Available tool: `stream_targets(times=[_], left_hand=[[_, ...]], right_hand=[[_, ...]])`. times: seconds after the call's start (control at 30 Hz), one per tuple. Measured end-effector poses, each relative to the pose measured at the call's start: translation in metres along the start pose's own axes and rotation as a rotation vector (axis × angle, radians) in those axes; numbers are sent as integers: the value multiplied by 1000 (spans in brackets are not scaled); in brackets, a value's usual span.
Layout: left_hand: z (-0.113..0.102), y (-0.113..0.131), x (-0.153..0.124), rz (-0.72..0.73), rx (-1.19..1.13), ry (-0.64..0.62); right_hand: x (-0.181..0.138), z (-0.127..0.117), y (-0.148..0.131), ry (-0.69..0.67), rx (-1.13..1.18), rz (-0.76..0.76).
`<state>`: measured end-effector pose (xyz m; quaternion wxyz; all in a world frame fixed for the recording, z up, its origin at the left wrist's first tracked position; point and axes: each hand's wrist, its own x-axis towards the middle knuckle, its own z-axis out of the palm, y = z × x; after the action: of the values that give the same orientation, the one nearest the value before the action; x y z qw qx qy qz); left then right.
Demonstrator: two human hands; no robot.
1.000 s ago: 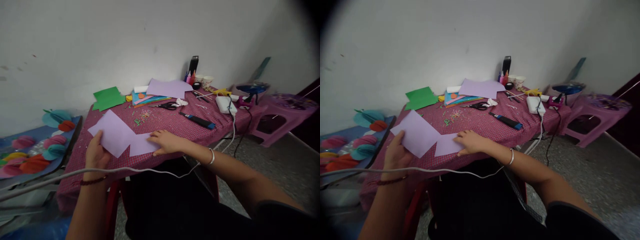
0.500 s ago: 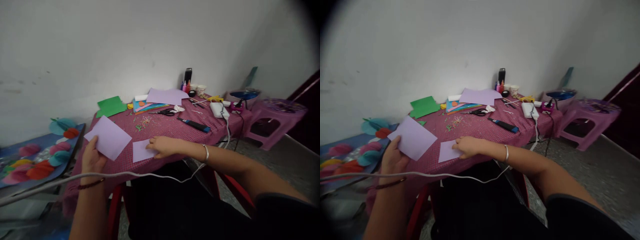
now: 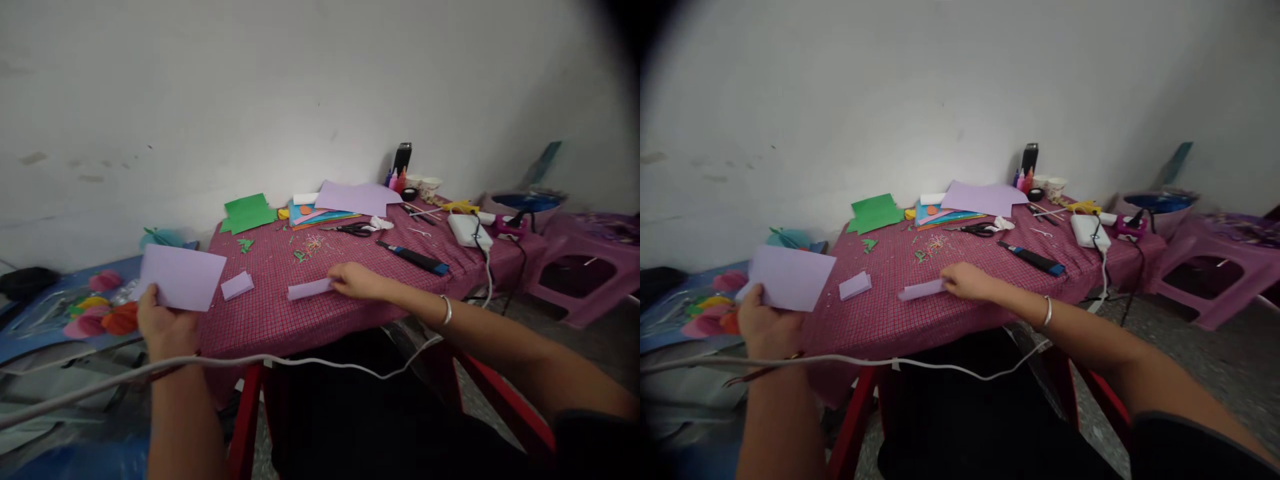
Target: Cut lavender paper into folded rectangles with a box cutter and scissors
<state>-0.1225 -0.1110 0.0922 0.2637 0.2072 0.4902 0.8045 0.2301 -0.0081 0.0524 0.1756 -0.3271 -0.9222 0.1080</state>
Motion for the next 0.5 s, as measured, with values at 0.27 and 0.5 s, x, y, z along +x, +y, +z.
stream_targets(times=[0.27, 0.5], left_hand=[[63, -34, -40, -200, -215, -17], [82, -58, -85, 15, 116, -441]], right_hand=[[-42, -86, 140, 774, -170, 651], [-115, -85, 182, 626, -310, 692]])
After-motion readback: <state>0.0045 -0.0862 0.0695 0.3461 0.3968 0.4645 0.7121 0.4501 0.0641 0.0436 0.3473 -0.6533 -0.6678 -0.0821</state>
